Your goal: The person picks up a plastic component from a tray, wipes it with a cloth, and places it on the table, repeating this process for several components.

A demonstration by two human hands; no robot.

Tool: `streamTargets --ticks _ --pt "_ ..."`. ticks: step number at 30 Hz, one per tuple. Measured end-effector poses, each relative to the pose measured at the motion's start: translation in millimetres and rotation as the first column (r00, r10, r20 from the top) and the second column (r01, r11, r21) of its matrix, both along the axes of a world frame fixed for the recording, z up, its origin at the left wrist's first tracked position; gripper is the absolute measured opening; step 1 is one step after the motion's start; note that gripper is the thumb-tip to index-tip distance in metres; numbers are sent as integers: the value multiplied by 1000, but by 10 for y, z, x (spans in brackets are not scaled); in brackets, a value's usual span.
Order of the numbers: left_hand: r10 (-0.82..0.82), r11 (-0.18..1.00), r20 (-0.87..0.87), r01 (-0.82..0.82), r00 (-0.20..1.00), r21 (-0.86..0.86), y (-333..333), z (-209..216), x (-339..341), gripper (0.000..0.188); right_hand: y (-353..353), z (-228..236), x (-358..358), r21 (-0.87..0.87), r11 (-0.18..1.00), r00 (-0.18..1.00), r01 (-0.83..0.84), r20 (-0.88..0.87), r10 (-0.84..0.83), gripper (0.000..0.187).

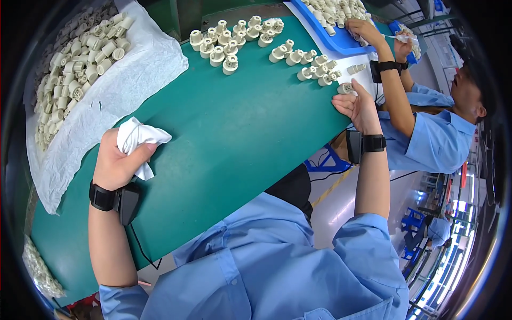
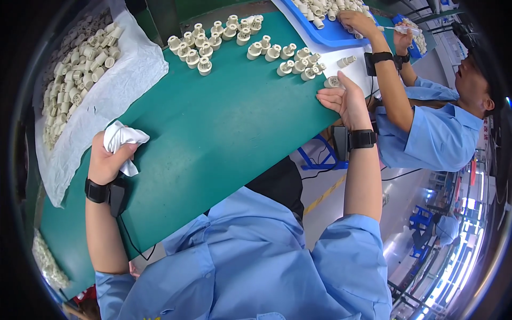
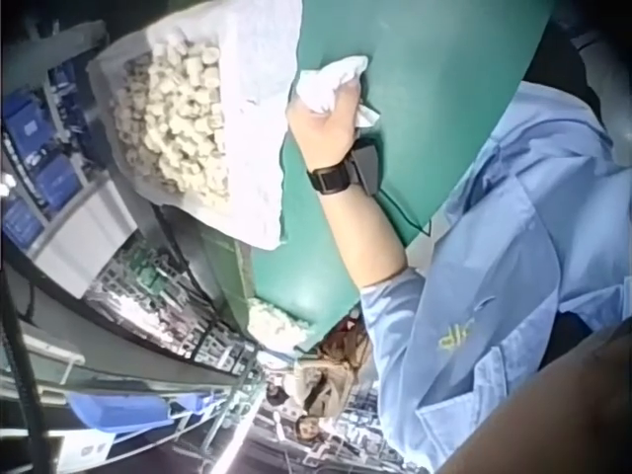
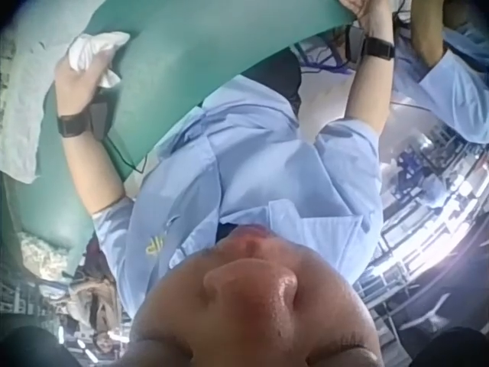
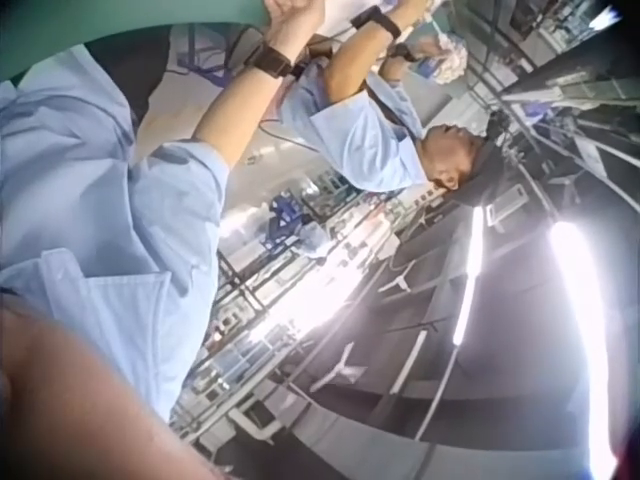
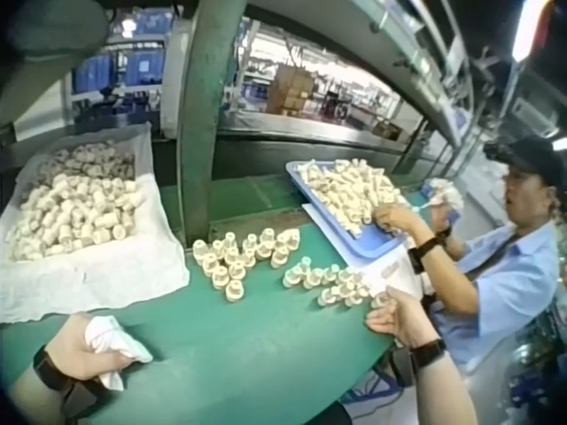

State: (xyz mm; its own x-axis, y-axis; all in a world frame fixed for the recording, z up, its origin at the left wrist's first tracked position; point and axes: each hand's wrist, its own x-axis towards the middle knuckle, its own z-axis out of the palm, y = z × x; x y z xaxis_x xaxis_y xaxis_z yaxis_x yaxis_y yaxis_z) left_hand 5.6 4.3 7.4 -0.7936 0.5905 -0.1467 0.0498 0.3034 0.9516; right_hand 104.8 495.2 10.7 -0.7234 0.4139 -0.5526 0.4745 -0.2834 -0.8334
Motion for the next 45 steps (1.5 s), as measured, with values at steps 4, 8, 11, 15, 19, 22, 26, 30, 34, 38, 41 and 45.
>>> streamTargets --ticks 4,8,11,15,19,22,26,30,34,38,41,45 --pt "22 1000 -13 -22 1000 8 21 -18 -5 6 21 3 -23 68 998 999 8 -36 -5 47" --pt "41 999 -23 -41 999 14 15 -36 11 9 -112 29 -19 236 971 995 -35 -78 55 48" --pt "27 1000 -29 -26 999 9 8 -56 3 9 -217 99 -40 339 939 996 -55 -45 75 48" --pt "23 1000 -28 -23 999 12 1 -43 -8 9 -152 160 -30 317 947 993 -48 -86 79 50" --pt "26 1000 -24 -25 999 9 18 -29 -2 9 161 129 -51 515 848 986 126 -157 -52 53" --pt "26 1000 -29 -26 999 13 21 -20 10 9 345 115 -207 527 827 979 197 -153 -136 55" --pt "16 1000 -28 -15 999 27 25 -28 11 9 575 42 -364 259 954 987 153 -95 -132 55" --pt "4 1000 -15 -3 1000 26 4 -11 -10 8 717 -43 -406 78 995 987 68 -150 -56 57" --pt "5 1000 3 -5 1000 30 0 0 25 8 612 -19 -263 -1 999 993 47 -108 -47 58" --pt "-6 999 1 6 1000 38 -17 -16 1 7 545 -37 -249 18 1000 995 9 -103 -7 58" --pt "-10 999 -14 10 1000 34 9 1 -14 7 548 -18 -267 70 997 992 -32 -117 40 58" --pt "-23 1000 -36 24 999 16 3 -6 4 7 485 -3 -219 57 993 983 -99 -152 107 57"
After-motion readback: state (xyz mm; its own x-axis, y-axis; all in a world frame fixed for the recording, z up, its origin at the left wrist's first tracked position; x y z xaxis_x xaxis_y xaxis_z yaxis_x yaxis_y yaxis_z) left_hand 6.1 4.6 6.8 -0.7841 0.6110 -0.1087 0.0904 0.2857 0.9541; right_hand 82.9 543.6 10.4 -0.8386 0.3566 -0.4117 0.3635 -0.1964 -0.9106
